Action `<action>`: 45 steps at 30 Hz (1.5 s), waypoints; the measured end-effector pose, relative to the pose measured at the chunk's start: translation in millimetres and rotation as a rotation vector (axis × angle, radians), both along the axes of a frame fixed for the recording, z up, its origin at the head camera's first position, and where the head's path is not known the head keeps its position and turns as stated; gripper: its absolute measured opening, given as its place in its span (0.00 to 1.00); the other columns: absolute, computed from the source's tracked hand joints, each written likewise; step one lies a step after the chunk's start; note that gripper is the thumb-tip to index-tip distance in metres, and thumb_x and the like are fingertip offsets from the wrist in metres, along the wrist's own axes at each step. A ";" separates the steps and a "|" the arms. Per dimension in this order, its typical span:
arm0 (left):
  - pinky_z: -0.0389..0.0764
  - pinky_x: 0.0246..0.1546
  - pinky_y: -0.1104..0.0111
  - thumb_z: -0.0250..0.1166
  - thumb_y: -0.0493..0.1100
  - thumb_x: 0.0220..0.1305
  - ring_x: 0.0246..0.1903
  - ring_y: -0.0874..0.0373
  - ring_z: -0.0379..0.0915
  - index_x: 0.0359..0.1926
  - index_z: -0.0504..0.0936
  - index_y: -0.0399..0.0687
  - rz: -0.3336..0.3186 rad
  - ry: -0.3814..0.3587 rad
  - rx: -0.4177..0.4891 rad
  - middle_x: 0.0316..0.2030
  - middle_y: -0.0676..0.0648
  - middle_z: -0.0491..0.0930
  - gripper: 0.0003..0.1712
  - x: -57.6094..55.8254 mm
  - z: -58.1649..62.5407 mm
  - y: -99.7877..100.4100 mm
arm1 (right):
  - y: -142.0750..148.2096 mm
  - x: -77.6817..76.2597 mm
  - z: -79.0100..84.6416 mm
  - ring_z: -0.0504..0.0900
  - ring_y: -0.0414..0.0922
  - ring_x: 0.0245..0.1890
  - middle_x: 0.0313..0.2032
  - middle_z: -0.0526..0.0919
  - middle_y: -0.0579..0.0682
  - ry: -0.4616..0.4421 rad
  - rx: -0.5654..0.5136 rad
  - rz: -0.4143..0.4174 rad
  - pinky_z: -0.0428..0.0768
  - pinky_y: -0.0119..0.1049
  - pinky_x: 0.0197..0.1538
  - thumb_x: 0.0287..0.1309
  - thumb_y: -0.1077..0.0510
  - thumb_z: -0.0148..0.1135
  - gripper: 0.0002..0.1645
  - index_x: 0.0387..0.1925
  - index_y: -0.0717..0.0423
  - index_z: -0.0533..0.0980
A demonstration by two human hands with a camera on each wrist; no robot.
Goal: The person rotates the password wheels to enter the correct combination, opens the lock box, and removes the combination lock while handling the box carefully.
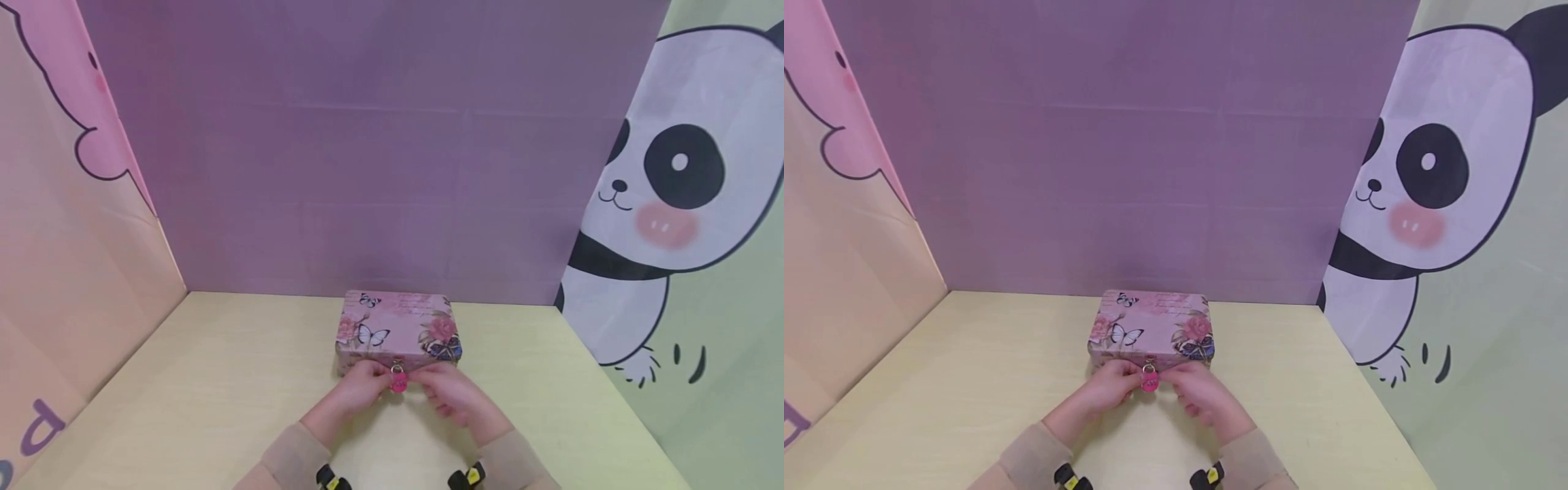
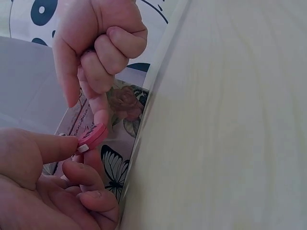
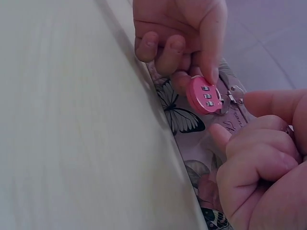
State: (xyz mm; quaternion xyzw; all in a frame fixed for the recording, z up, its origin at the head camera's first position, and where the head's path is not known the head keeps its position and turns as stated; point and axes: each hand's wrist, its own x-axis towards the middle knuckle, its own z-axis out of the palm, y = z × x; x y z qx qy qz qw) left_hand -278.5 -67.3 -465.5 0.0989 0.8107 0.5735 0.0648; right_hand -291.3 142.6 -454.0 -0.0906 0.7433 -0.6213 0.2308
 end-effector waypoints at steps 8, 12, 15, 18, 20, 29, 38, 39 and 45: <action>0.69 0.24 0.70 0.63 0.37 0.68 0.25 0.60 0.66 0.37 0.83 0.33 0.025 -0.026 0.018 0.30 0.45 0.78 0.08 -0.6 -0.7 0.5 | 5.4 -0.4 2.5 0.52 0.36 0.14 0.15 0.56 0.40 0.010 -0.006 -0.002 0.53 0.28 0.16 0.69 0.51 0.60 0.16 0.43 0.63 0.80; 0.69 0.24 0.70 0.63 0.37 0.69 0.25 0.59 0.66 0.37 0.83 0.33 0.024 -0.029 0.026 0.31 0.44 0.79 0.09 0.3 0.0 0.7 | 4.8 -1.1 2.4 0.53 0.37 0.14 0.15 0.57 0.40 0.013 0.002 0.000 0.53 0.28 0.17 0.69 0.51 0.60 0.15 0.30 0.57 0.74; 0.69 0.24 0.70 0.63 0.38 0.70 0.25 0.59 0.66 0.37 0.83 0.34 0.025 -0.043 0.028 0.31 0.44 0.79 0.09 0.1 0.3 0.3 | 4.1 -1.0 2.9 0.53 0.37 0.14 0.15 0.57 0.40 0.011 0.008 -0.002 0.54 0.28 0.16 0.69 0.51 0.60 0.17 0.26 0.53 0.69; 0.68 0.24 0.71 0.62 0.38 0.71 0.25 0.60 0.66 0.37 0.83 0.34 0.016 -0.047 0.028 0.31 0.44 0.79 0.10 -0.1 0.5 -0.1 | 3.6 -0.4 3.5 0.53 0.37 0.14 0.15 0.58 0.40 0.015 0.011 -0.002 0.54 0.28 0.16 0.69 0.51 0.60 0.15 0.31 0.58 0.75; 0.68 0.23 0.72 0.61 0.38 0.71 0.24 0.60 0.65 0.37 0.84 0.33 0.009 -0.046 0.033 0.31 0.44 0.79 0.10 0.0 0.8 -0.4 | 2.8 0.2 3.6 0.54 0.36 0.14 0.15 0.59 0.40 0.021 0.013 0.000 0.54 0.28 0.16 0.69 0.51 0.60 0.16 0.37 0.61 0.78; 0.65 0.20 0.73 0.60 0.37 0.71 0.19 0.63 0.61 0.37 0.85 0.35 -0.010 -0.044 0.035 0.24 0.48 0.75 0.10 0.3 2.3 -1.8 | -7.3 3.5 -3.9 0.55 0.35 0.12 0.15 0.61 0.39 0.038 0.014 0.031 0.55 0.27 0.15 0.67 0.52 0.62 0.19 0.49 0.64 0.81; 0.64 0.18 0.74 0.59 0.37 0.72 0.17 0.65 0.60 0.36 0.85 0.34 -0.018 -0.032 0.034 0.20 0.53 0.71 0.12 0.9 3.4 -1.0 | -15.1 3.6 -10.6 0.54 0.35 0.12 0.15 0.60 0.39 0.019 -0.020 0.005 0.54 0.28 0.15 0.66 0.55 0.62 0.15 0.45 0.64 0.81; 0.63 0.18 0.74 0.60 0.38 0.71 0.17 0.65 0.60 0.36 0.85 0.34 -0.019 -0.034 0.037 0.20 0.53 0.71 0.12 1.1 3.7 -1.0 | -15.9 3.7 -11.0 0.54 0.35 0.12 0.15 0.60 0.39 0.018 -0.024 0.002 0.54 0.28 0.15 0.66 0.55 0.62 0.15 0.44 0.64 0.81; 0.64 0.19 0.72 0.60 0.37 0.71 0.18 0.63 0.60 0.35 0.85 0.34 -0.017 -0.019 0.045 0.20 0.52 0.70 0.11 2.0 3.0 -1.3 | -20.9 4.2 -14.5 0.53 0.35 0.12 0.14 0.58 0.39 0.001 -0.047 0.009 0.52 0.28 0.14 0.65 0.55 0.63 0.12 0.36 0.63 0.77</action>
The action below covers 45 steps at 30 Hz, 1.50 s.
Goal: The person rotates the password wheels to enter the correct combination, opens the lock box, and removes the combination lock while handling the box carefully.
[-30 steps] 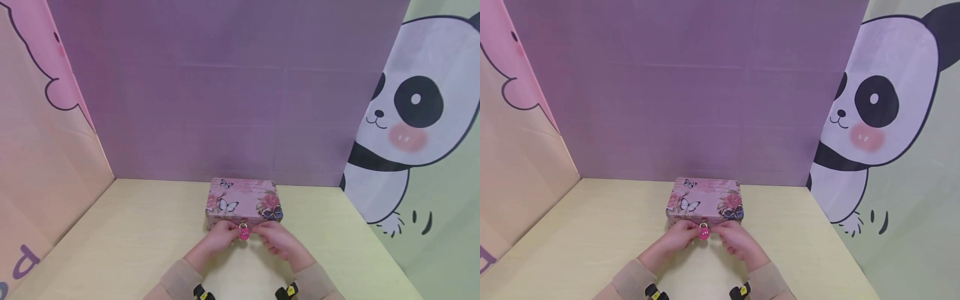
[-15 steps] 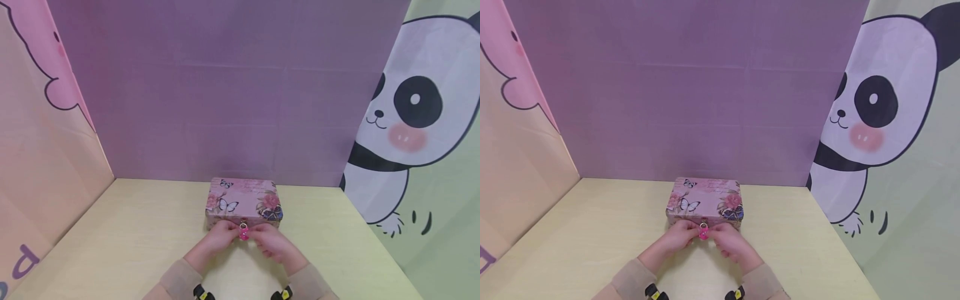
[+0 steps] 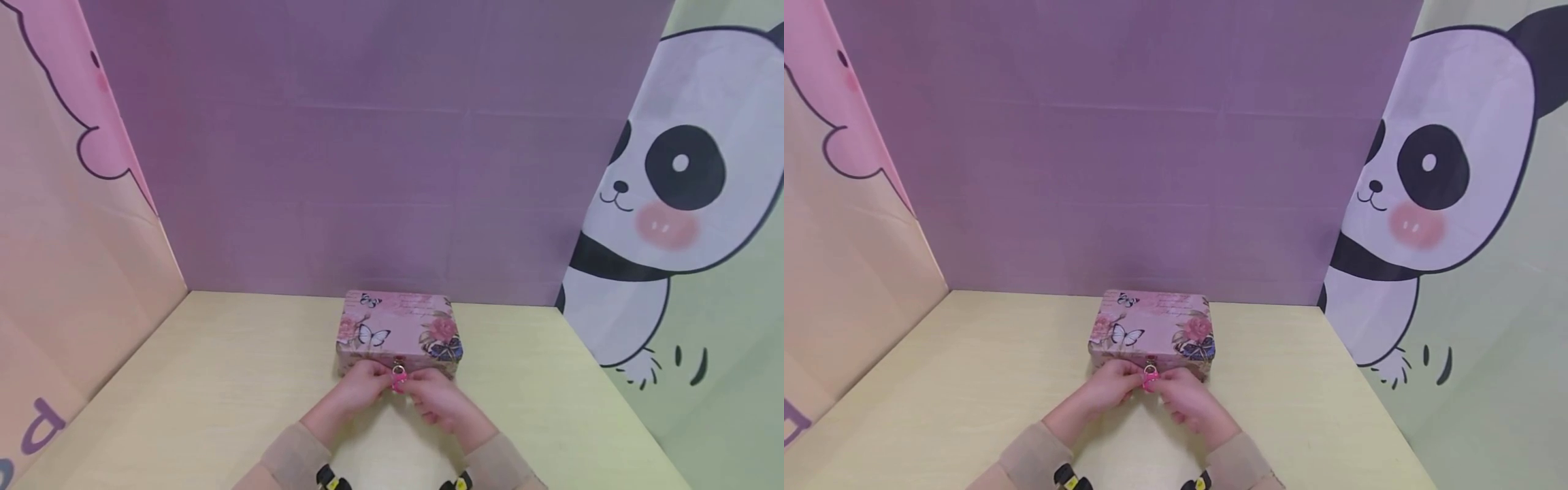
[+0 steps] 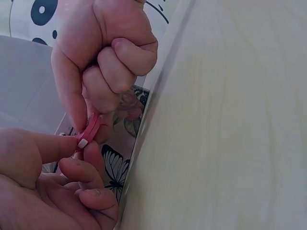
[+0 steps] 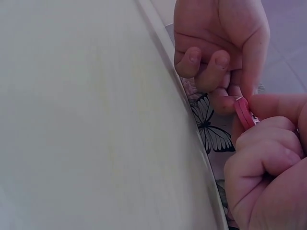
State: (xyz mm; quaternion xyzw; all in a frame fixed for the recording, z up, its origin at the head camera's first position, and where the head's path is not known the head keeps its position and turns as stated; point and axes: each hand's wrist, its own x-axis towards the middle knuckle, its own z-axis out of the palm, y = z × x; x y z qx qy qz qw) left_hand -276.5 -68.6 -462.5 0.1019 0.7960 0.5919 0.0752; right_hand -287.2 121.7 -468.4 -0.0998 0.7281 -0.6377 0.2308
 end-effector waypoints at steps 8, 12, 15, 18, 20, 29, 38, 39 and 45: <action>0.66 0.21 0.72 0.60 0.35 0.70 0.21 0.62 0.63 0.35 0.84 0.33 0.010 0.015 -0.014 0.25 0.48 0.75 0.10 1.2 1.4 1.3 | -2.9 -0.1 -2.7 0.52 0.36 0.11 0.14 0.57 0.40 -0.008 -0.014 -0.003 0.51 0.29 0.14 0.67 0.55 0.61 0.13 0.29 0.58 0.73; 0.66 0.22 0.72 0.60 0.35 0.70 0.21 0.62 0.64 0.35 0.83 0.33 0.010 0.011 -0.019 0.26 0.47 0.76 0.09 1.4 1.6 1.5 | -2.3 -0.8 -3.8 0.52 0.36 0.11 0.14 0.57 0.40 -0.011 -0.018 0.004 0.51 0.29 0.14 0.68 0.55 0.60 0.13 0.29 0.58 0.73; 0.66 0.22 0.72 0.60 0.35 0.70 0.21 0.62 0.63 0.35 0.83 0.34 0.008 0.011 -0.027 0.25 0.46 0.76 0.09 0.7 0.6 1.1 | -2.5 -1.7 -5.1 0.52 0.35 0.11 0.14 0.56 0.39 -0.015 -0.020 0.008 0.51 0.29 0.14 0.68 0.55 0.60 0.12 0.29 0.58 0.73; 0.66 0.21 0.72 0.60 0.36 0.70 0.21 0.62 0.63 0.35 0.84 0.34 0.009 0.013 -0.032 0.26 0.46 0.76 0.09 0.3 -0.5 0.9 | -2.5 -2.2 -5.8 0.52 0.35 0.11 0.14 0.56 0.39 -0.019 -0.022 0.008 0.51 0.29 0.14 0.68 0.55 0.60 0.12 0.30 0.58 0.73; 0.66 0.21 0.72 0.60 0.36 0.71 0.21 0.62 0.63 0.36 0.84 0.34 0.010 0.012 -0.027 0.26 0.45 0.76 0.09 0.5 -0.9 0.9 | -2.3 -2.4 -6.1 0.52 0.35 0.11 0.14 0.56 0.39 -0.020 -0.022 0.008 0.51 0.29 0.14 0.67 0.55 0.60 0.11 0.31 0.58 0.74; 0.65 0.20 0.73 0.60 0.37 0.71 0.20 0.62 0.62 0.36 0.84 0.35 0.010 0.007 -0.030 0.24 0.48 0.75 0.10 -1.0 -1.9 0.4 | -2.3 -2.6 -5.4 0.52 0.35 0.12 0.14 0.57 0.39 -0.010 -0.020 0.010 0.52 0.29 0.15 0.68 0.55 0.60 0.12 0.33 0.60 0.75; 0.66 0.21 0.72 0.60 0.36 0.71 0.21 0.61 0.63 0.36 0.84 0.34 0.009 0.006 -0.025 0.26 0.45 0.76 0.09 -0.7 -1.3 1.5 | -1.5 -3.6 -6.1 0.52 0.36 0.12 0.14 0.56 0.40 -0.024 -0.022 0.009 0.51 0.30 0.15 0.69 0.56 0.58 0.13 0.29 0.57 0.72; 0.66 0.21 0.72 0.60 0.36 0.71 0.21 0.61 0.63 0.36 0.84 0.34 0.009 0.007 -0.025 0.26 0.45 0.76 0.09 -0.7 -1.4 1.6 | -1.2 -3.6 -6.1 0.52 0.36 0.12 0.14 0.56 0.40 -0.022 -0.023 0.009 0.51 0.30 0.15 0.69 0.55 0.58 0.13 0.30 0.58 0.73; 0.67 0.21 0.72 0.60 0.36 0.71 0.21 0.61 0.64 0.36 0.84 0.34 0.010 0.005 -0.026 0.26 0.45 0.77 0.09 -1.8 -2.7 1.8 | -0.6 -3.2 -6.5 0.52 0.36 0.12 0.14 0.57 0.40 -0.015 -0.025 0.010 0.51 0.29 0.15 0.71 0.54 0.58 0.14 0.35 0.63 0.76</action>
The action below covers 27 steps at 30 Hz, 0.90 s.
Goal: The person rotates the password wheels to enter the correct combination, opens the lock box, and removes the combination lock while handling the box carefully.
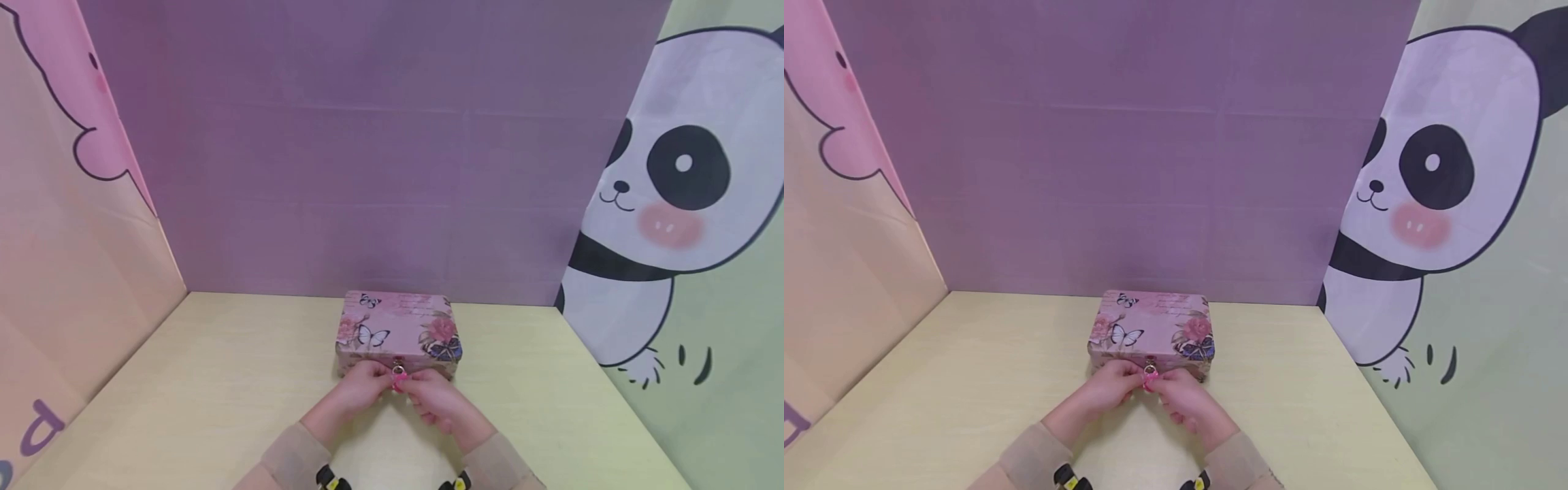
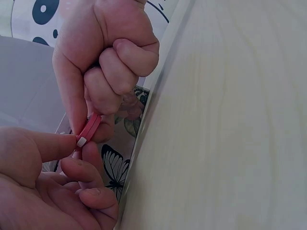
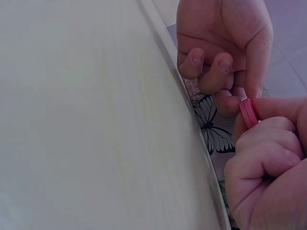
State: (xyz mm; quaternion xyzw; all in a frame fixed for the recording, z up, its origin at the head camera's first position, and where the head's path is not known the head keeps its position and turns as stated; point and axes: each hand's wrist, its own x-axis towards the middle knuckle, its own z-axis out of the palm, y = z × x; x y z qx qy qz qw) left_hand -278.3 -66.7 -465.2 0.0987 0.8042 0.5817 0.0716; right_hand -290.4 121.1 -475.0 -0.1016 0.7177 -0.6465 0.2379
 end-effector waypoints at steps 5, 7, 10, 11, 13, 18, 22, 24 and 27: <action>0.66 0.21 0.72 0.60 0.36 0.70 0.20 0.62 0.63 0.35 0.84 0.34 0.002 0.001 0.002 0.25 0.46 0.76 0.09 -0.3 -1.6 0.0 | 0.1 0.1 -0.9 0.52 0.36 0.12 0.14 0.57 0.40 0.005 0.007 -0.004 0.51 0.29 0.15 0.70 0.54 0.58 0.15 0.37 0.65 0.77; 0.66 0.20 0.72 0.60 0.36 0.70 0.20 0.62 0.63 0.35 0.84 0.34 0.004 0.000 0.009 0.24 0.47 0.75 0.09 -0.3 -1.9 -0.1 | 0.4 0.2 -0.6 0.52 0.36 0.12 0.14 0.57 0.39 0.009 0.011 -0.007 0.52 0.29 0.15 0.70 0.54 0.59 0.16 0.38 0.66 0.77; 0.65 0.20 0.72 0.60 0.36 0.70 0.19 0.63 0.62 0.36 0.84 0.34 0.006 -0.005 0.015 0.23 0.48 0.74 0.09 -0.6 -2.2 -0.4 | 1.2 0.2 1.1 0.53 0.35 0.12 0.14 0.58 0.39 0.012 0.018 -0.012 0.52 0.29 0.15 0.69 0.54 0.60 0.18 0.41 0.68 0.78; 0.65 0.20 0.72 0.60 0.36 0.70 0.19 0.63 0.62 0.36 0.84 0.34 0.007 -0.007 0.017 0.23 0.49 0.74 0.09 -0.9 -2.3 -0.5 | 1.7 0.2 2.0 0.53 0.35 0.12 0.14 0.58 0.39 0.013 0.021 -0.013 0.52 0.29 0.15 0.69 0.53 0.60 0.18 0.42 0.68 0.78; 0.65 0.20 0.72 0.60 0.36 0.70 0.19 0.63 0.62 0.36 0.84 0.33 0.008 -0.008 0.015 0.23 0.49 0.74 0.09 -1.5 -2.7 -0.7 | 3.2 -0.2 3.8 0.53 0.36 0.12 0.14 0.58 0.39 0.014 0.033 -0.019 0.52 0.29 0.15 0.68 0.52 0.61 0.19 0.43 0.68 0.80; 0.66 0.20 0.72 0.61 0.37 0.70 0.20 0.62 0.63 0.36 0.84 0.34 0.021 -0.015 0.005 0.25 0.46 0.76 0.10 -2.9 -3.5 -0.3 | 11.2 -2.9 7.4 0.53 0.36 0.12 0.14 0.58 0.39 0.025 0.069 -0.046 0.54 0.29 0.15 0.66 0.52 0.63 0.15 0.40 0.62 0.81; 0.67 0.22 0.72 0.62 0.39 0.70 0.22 0.61 0.64 0.35 0.84 0.35 0.018 -0.011 0.012 0.29 0.43 0.80 0.11 -2.6 -2.9 0.8 | 19.7 -6.2 10.1 0.53 0.36 0.13 0.14 0.57 0.39 0.034 0.073 -0.061 0.54 0.28 0.16 0.66 0.51 0.63 0.14 0.33 0.59 0.76; 0.67 0.23 0.71 0.62 0.39 0.70 0.23 0.61 0.64 0.35 0.84 0.35 0.019 -0.010 0.014 0.30 0.42 0.81 0.11 -2.2 -2.3 1.2 | 23.1 -7.6 11.1 0.53 0.36 0.13 0.14 0.57 0.39 0.035 0.069 -0.063 0.54 0.28 0.16 0.67 0.51 0.63 0.15 0.34 0.60 0.76; 0.68 0.23 0.71 0.62 0.39 0.69 0.23 0.60 0.64 0.35 0.84 0.35 0.026 -0.015 0.004 0.31 0.42 0.80 0.10 -2.0 -2.0 1.3 | 26.2 -9.3 11.6 0.53 0.36 0.13 0.14 0.56 0.39 0.030 0.066 -0.064 0.54 0.28 0.16 0.66 0.51 0.64 0.15 0.35 0.61 0.75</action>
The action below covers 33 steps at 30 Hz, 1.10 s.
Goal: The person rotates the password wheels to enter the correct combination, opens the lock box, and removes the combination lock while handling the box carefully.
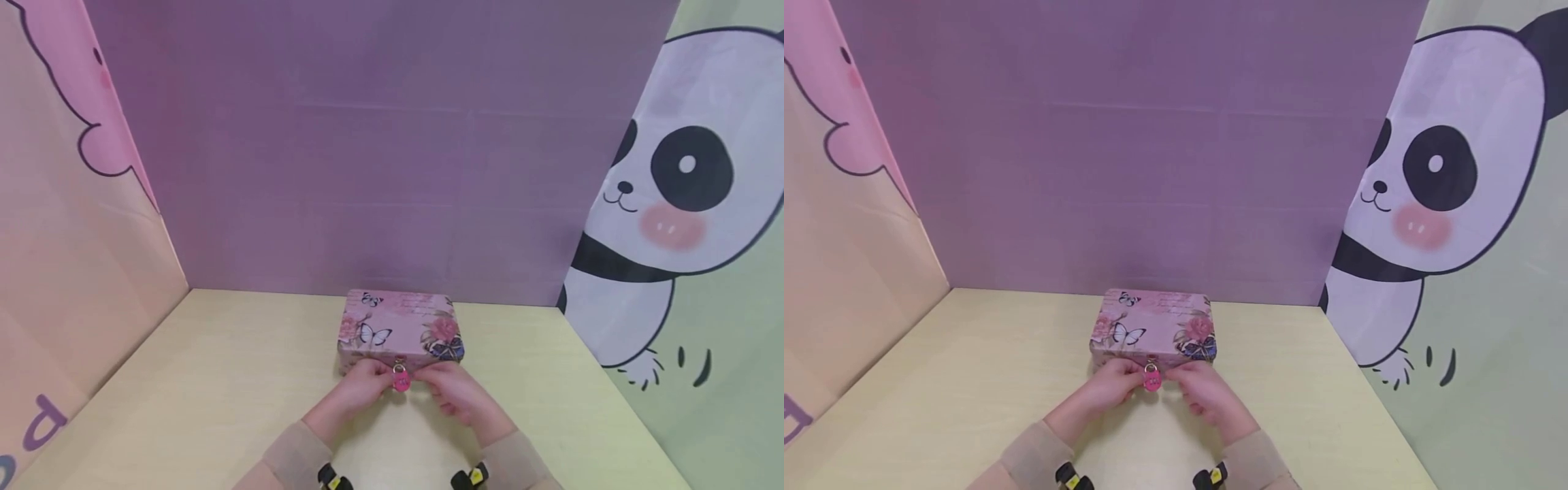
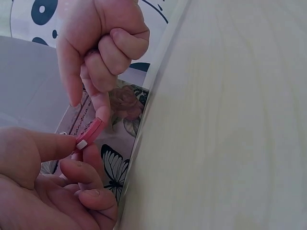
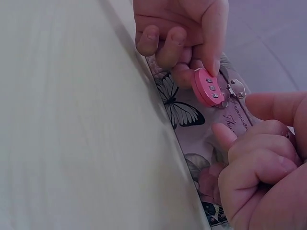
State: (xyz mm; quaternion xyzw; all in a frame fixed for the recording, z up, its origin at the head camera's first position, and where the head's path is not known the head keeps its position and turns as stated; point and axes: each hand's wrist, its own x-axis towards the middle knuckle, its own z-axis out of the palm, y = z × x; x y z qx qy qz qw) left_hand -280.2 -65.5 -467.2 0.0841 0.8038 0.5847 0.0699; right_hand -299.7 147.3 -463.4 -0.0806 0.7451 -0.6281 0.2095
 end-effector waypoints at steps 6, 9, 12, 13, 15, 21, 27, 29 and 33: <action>0.67 0.22 0.72 0.61 0.37 0.68 0.22 0.61 0.64 0.36 0.84 0.36 0.003 -0.006 -0.019 0.30 0.42 0.79 0.08 -1.0 -0.2 -0.6 | 2.0 -0.8 0.5 0.53 0.36 0.13 0.15 0.57 0.40 -0.001 0.006 -0.014 0.54 0.28 0.16 0.65 0.51 0.64 0.16 0.37 0.62 0.76; 0.66 0.21 0.72 0.60 0.36 0.68 0.21 0.62 0.63 0.36 0.84 0.35 0.000 0.003 -0.019 0.28 0.43 0.79 0.08 -0.4 0.1 -1.2 | 2.3 -0.4 1.2 0.54 0.37 0.13 0.15 0.57 0.40 -0.003 0.008 -0.015 0.54 0.28 0.16 0.65 0.51 0.64 0.16 0.38 0.63 0.76; 0.66 0.20 0.72 0.60 0.36 0.68 0.21 0.62 0.63 0.36 0.84 0.34 -0.004 0.011 -0.014 0.28 0.43 0.78 0.09 0.3 0.7 -1.5 | 2.1 0.0 1.8 0.54 0.36 0.13 0.15 0.57 0.40 0.000 0.009 -0.014 0.54 0.28 0.16 0.65 0.51 0.64 0.16 0.37 0.62 0.76; 0.66 0.21 0.72 0.60 0.36 0.68 0.21 0.62 0.63 0.36 0.84 0.34 -0.004 0.014 -0.016 0.28 0.43 0.78 0.09 0.4 0.7 -1.6 | 1.9 0.2 2.1 0.54 0.37 0.13 0.15 0.57 0.40 0.000 0.008 -0.014 0.54 0.28 0.16 0.65 0.51 0.64 0.16 0.37 0.62 0.76; 0.66 0.21 0.72 0.60 0.36 0.68 0.22 0.62 0.64 0.36 0.84 0.34 -0.004 0.018 -0.019 0.28 0.43 0.79 0.09 0.4 0.9 -1.5 | 1.1 0.6 2.4 0.54 0.37 0.13 0.15 0.57 0.40 0.000 0.008 -0.013 0.54 0.28 0.16 0.65 0.51 0.64 0.15 0.36 0.62 0.76; 0.70 0.25 0.70 0.61 0.38 0.70 0.25 0.60 0.66 0.38 0.84 0.35 0.000 0.004 -0.023 0.30 0.44 0.80 0.09 -0.4 1.1 -1.4 | -4.3 1.7 1.0 0.53 0.36 0.13 0.14 0.58 0.39 0.013 0.007 0.015 0.54 0.28 0.15 0.67 0.51 0.63 0.17 0.37 0.65 0.76; 0.68 0.23 0.71 0.62 0.39 0.70 0.23 0.61 0.65 0.37 0.84 0.36 -0.005 0.007 -0.024 0.29 0.43 0.79 0.10 -0.9 -0.4 -1.6 | -9.7 4.7 -3.6 0.54 0.35 0.12 0.14 0.59 0.39 0.036 0.016 0.040 0.54 0.27 0.15 0.67 0.51 0.62 0.18 0.45 0.64 0.82; 0.67 0.22 0.72 0.61 0.39 0.70 0.22 0.61 0.64 0.37 0.84 0.36 -0.007 0.012 -0.030 0.28 0.43 0.79 0.10 -0.7 -0.4 -1.4 | -11.8 5.4 -5.3 0.54 0.35 0.12 0.14 0.60 0.38 0.038 0.013 0.042 0.55 0.27 0.15 0.67 0.51 0.63 0.18 0.46 0.63 0.83; 0.66 0.21 0.72 0.60 0.38 0.71 0.21 0.62 0.62 0.36 0.84 0.36 -0.016 0.019 -0.032 0.26 0.45 0.77 0.10 -0.5 -0.2 -1.3 | -16.5 6.4 -8.2 0.54 0.35 0.12 0.14 0.60 0.38 0.038 0.001 0.048 0.54 0.28 0.15 0.66 0.52 0.64 0.18 0.45 0.63 0.83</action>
